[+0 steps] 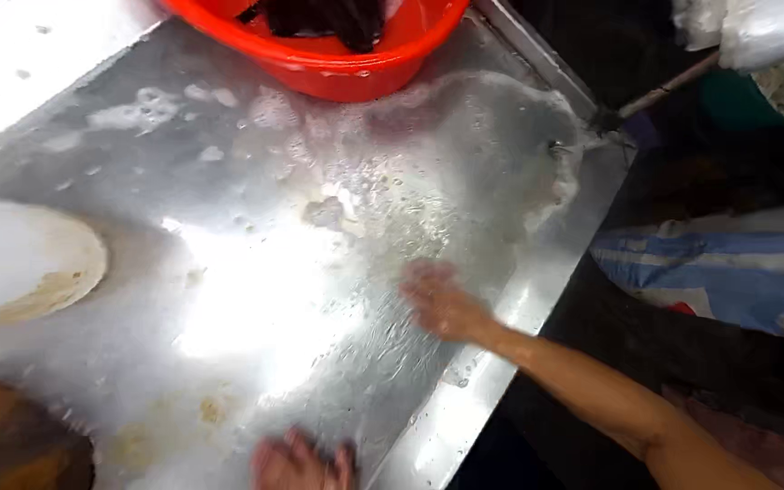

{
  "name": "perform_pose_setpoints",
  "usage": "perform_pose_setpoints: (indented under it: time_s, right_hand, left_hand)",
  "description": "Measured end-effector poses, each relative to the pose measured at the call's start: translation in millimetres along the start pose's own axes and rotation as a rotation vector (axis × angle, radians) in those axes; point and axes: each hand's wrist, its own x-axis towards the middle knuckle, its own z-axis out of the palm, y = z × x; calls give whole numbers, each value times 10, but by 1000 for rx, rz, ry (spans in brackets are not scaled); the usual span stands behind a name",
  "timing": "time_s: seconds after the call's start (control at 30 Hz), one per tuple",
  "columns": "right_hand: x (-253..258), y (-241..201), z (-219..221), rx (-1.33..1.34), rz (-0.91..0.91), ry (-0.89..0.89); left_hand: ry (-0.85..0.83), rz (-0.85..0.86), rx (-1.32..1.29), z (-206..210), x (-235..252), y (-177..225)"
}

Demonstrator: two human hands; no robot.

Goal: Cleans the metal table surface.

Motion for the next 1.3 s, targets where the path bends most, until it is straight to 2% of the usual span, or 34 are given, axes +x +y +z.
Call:
perform_pose_setpoints:
  time_s: [0.07,0.17,0.23,0.27,0.3,0.37,0.43,0.5,0.6,0.67,0.77,0.83,0.9,0.97,1.0,1.07,1.17,1.23,1.3]
  right_hand:
    - [102,582,-331,-5,154,4]
    - [223,1198,-689,-256,335,59]
    - [286,1086,-902,-158,478,174]
    - [321,820,-990,-86,475,216]
    - [325,477,-1008,-36,398,239]
    - [327,-291,-748,25,145,199]
    - [333,-1105,-183,59,-70,70]
    - [331,-1896,439,51,-274,-103]
    - [532,-2785,1080,17,-535,-224]
    - [895,-3083,1302,-20,-529,-162]
    - [1744,-3268,1380,-104,-319,-27]
    - [2092,-3381,1396,-159,-190,44]
    - [1840,-3486,1433,-155,-192,74]
    - [1258,-3524,1447,-139,-325,-6]
    - [1121,-3506,1443,-144,-381,-71]
    - [1331,-3373,1396,-144,-380,-99]
    - [2035,-3235,1327,-203,-215,39]
    - [1838,-3387,1347,-200,-199,52]
    - [1330,-3535,1430,-160,-356,-69]
  left_hand:
    - [59,98,-71,9,625,551]
    - [-5,212,-163,157,1471,1285]
    - [-18,365,-353,134,1833,1570]
    - [11,413,-497,18,1891,1619]
    - [77,393,-626,-121,1811,1603]
    - [247,170,-734,-336,1373,1292]
    - [339,-116,-581,-359,801,595]
    - [316,-328,-371,-366,304,-227]
    - [195,-415,-137,-344,-68,-1171]
    - [169,-375,-32,-276,-139,-1480]
    - [178,-343,44,-200,-153,-1554]
    - [198,-343,60,-172,-146,-1567]
    - [197,-346,61,-170,-186,-1549]
    - [211,-335,65,-182,-176,-1561]
    - [222,-335,60,-175,-159,-1565]
    - [215,-330,50,-169,-160,-1557]
    - [209,-343,58,-167,-166,-1541]
    - [214,-345,58,-165,-163,-1535]
    - [225,-338,60,-174,-153,-1555]
